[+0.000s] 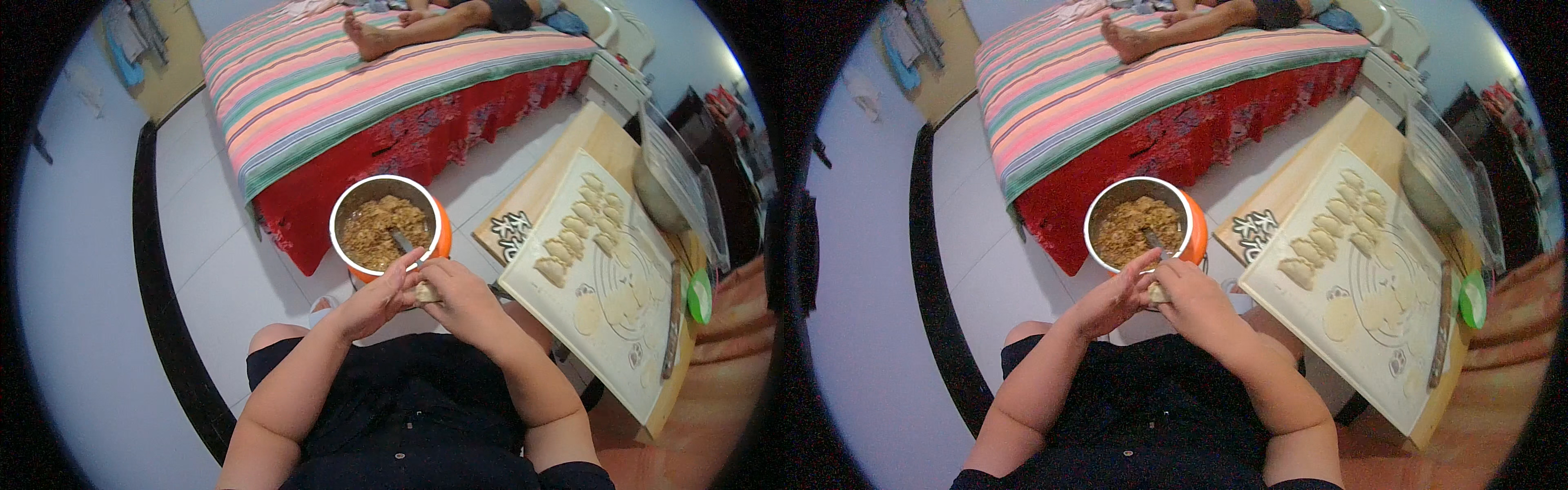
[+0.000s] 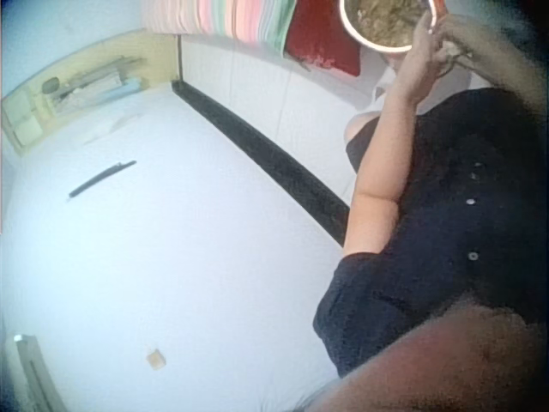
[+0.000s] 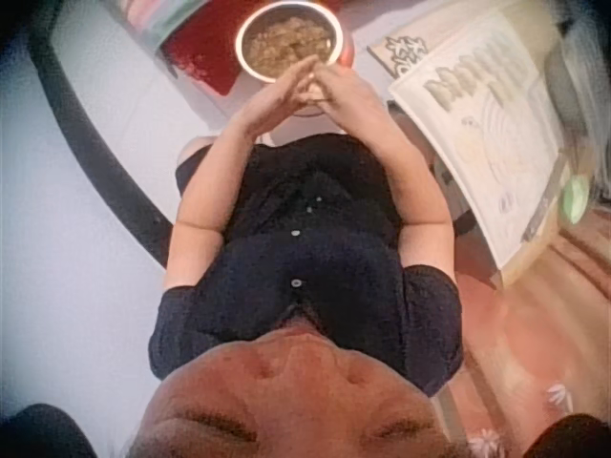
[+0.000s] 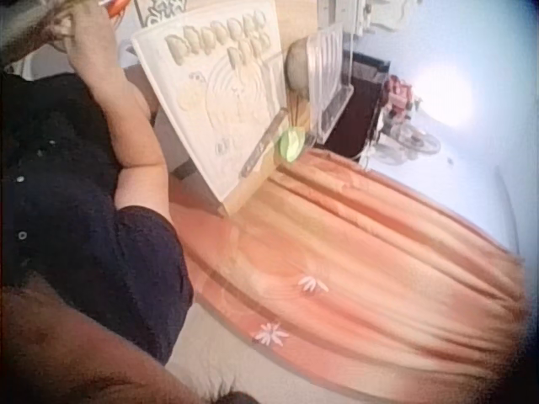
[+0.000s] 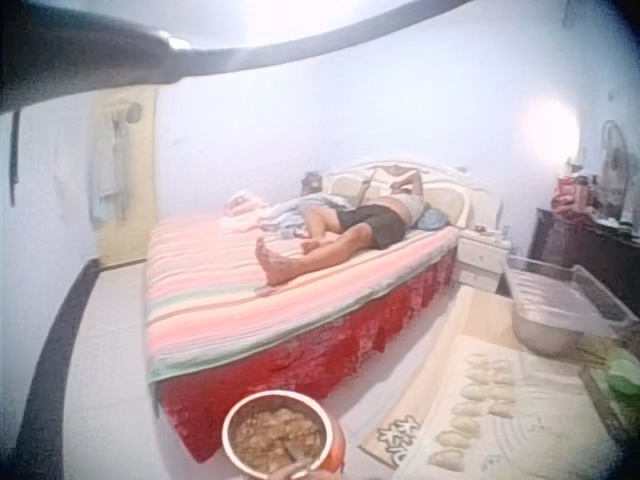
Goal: The person sits on the floor and prepares dumplings by scooping a filling mixture from a metal bowl onto round dough wrappers held in their left hand. They use a spoon to transfer the filling, then fold and pleat the dough to seal the dumpling. The finished dumplings are placed in a row on a white cutting board to the right.
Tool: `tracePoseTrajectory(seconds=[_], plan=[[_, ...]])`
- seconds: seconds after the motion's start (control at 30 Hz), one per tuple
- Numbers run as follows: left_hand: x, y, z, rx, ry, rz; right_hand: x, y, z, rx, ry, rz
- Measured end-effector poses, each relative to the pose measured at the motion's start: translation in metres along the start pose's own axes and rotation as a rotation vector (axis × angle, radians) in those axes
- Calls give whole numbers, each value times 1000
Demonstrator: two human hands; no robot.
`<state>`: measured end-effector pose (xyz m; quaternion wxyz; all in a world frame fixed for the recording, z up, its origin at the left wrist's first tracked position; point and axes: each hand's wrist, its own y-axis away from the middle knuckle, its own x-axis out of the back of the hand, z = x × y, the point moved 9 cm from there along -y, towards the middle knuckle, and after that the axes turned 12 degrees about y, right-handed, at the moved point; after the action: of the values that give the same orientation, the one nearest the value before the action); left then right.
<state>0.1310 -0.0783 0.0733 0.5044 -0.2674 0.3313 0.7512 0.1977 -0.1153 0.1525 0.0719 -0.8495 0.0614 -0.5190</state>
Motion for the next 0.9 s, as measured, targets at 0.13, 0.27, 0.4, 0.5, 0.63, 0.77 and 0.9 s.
tracePoseTrajectory(seconds=[0.13, 0.27, 0.4, 0.5, 0.63, 0.77, 0.9], plan=[[-26, -3, -13, 58, -93, -121, 41, 40, 35, -308, -195, -5], [-24, 1, -5, 4, -115, -63, 113, 75, 69, -410, -106, 205], [-19, -9, -5, -16, -140, 19, 152, 110, 152, -596, 206, 191], [-20, -8, -10, 2, -196, 22, 157, 117, 192, -666, 307, 181], [-20, -6, -11, 14, -248, 20, 158, 114, 195, -626, 341, 194], [-16, -7, -8, -15, -233, 26, 165, 125, 187, -619, 265, 254], [-19, -7, -9, -11, -209, 10, 178, 161, 197, -759, 403, 308]])
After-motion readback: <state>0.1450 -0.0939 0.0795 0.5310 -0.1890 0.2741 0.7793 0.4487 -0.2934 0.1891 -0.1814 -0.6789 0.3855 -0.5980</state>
